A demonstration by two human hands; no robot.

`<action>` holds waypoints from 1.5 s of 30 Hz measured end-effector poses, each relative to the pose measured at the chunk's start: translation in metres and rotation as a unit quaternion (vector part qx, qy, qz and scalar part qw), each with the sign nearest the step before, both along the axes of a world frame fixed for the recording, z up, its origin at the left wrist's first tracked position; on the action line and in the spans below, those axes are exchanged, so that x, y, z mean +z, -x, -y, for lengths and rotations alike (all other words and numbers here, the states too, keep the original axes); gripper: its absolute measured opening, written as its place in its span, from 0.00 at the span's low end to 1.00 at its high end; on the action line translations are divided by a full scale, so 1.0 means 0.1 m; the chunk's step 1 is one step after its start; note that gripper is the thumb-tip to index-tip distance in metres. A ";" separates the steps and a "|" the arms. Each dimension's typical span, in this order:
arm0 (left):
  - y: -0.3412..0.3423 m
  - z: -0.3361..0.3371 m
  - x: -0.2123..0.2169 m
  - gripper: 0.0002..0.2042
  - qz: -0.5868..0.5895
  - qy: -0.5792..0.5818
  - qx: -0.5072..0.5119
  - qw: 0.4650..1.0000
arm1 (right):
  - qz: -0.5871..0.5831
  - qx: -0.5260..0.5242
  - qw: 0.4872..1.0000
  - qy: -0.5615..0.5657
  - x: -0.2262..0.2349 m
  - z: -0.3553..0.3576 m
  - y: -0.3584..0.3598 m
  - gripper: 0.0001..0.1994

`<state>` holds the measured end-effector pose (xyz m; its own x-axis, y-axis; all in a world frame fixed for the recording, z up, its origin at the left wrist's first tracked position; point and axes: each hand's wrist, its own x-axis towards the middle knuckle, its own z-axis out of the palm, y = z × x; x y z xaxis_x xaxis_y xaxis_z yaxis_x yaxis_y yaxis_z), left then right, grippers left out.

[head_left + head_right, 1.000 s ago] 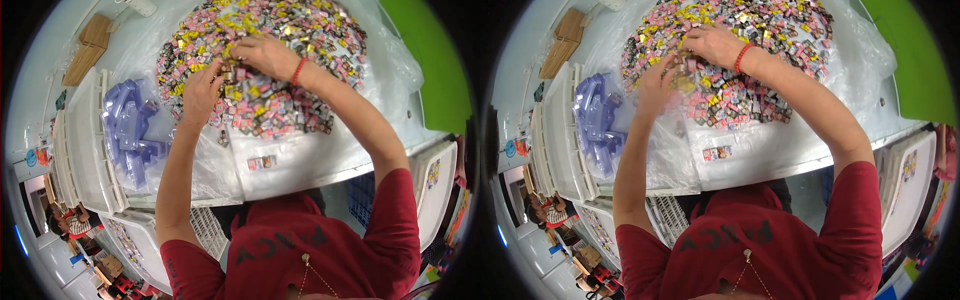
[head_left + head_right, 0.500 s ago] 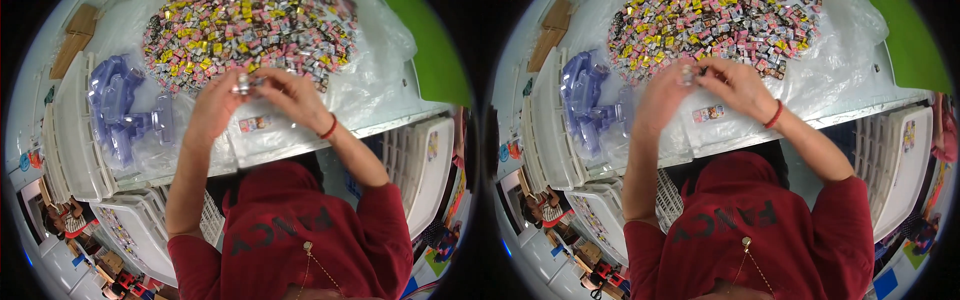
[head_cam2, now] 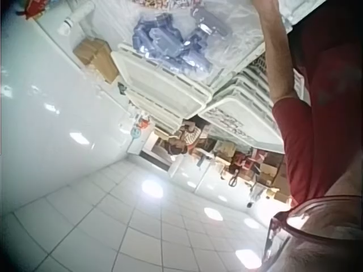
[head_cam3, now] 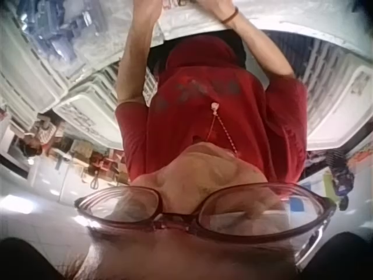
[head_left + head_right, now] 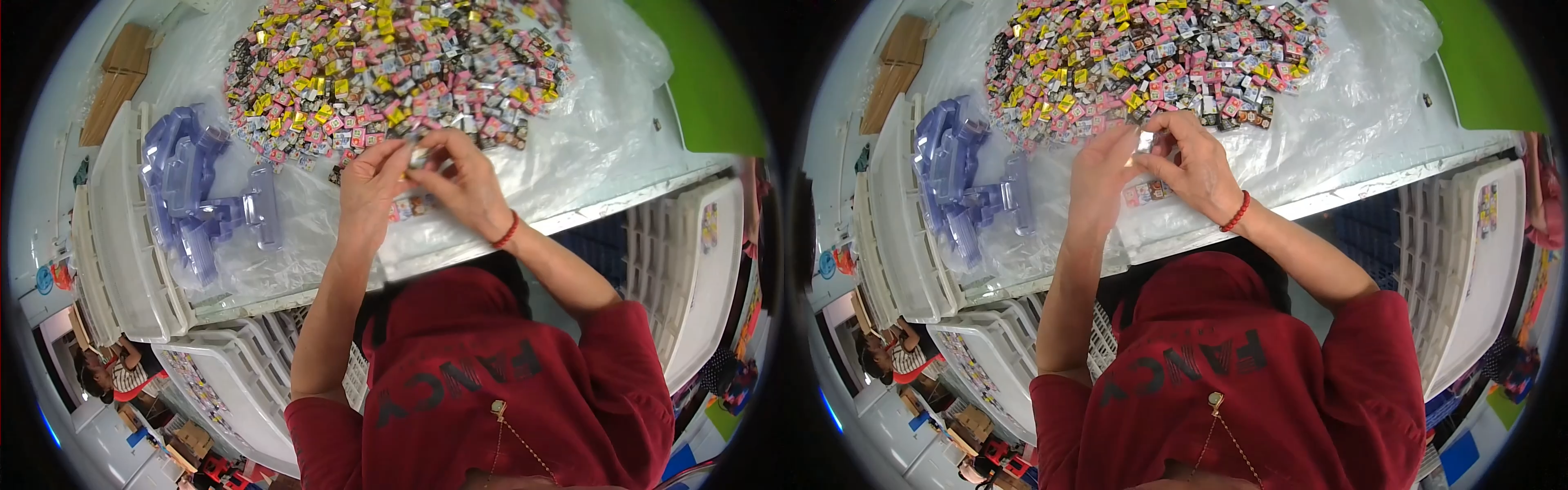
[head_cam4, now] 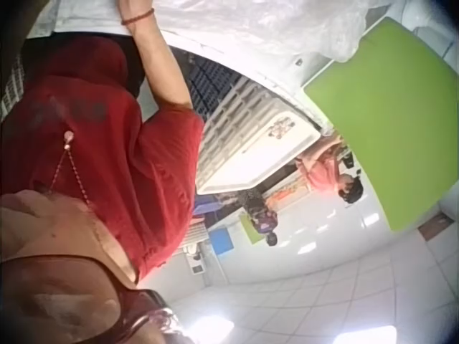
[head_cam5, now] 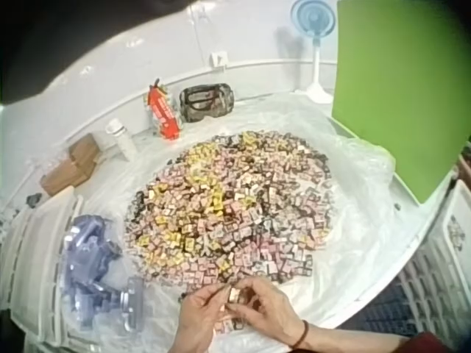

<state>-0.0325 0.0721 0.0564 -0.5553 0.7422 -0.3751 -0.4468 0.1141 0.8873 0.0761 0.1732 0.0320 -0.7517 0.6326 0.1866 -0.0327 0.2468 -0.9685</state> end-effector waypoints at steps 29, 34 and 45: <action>0.23 0.60 -0.43 0.12 -0.718 0.101 -0.045 0.687 | 0.103 0.054 0.924 -0.365 -0.21 -0.33 -0.63 0.17; 0.26 0.60 -0.42 0.12 -0.728 0.087 -0.037 0.680 | 0.090 0.066 0.931 -0.347 -0.19 -0.35 -0.60 0.16; 0.18 0.72 -0.45 0.12 -0.681 0.109 0.006 0.724 | 0.057 0.109 0.914 -0.387 -0.13 -0.25 -0.59 0.15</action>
<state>-0.0508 0.0004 0.0118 -0.5264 0.7394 0.4197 0.8239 0.3216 0.4667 0.1352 0.1987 0.0185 -0.8866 0.1763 0.4276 -0.0731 0.8595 -0.5058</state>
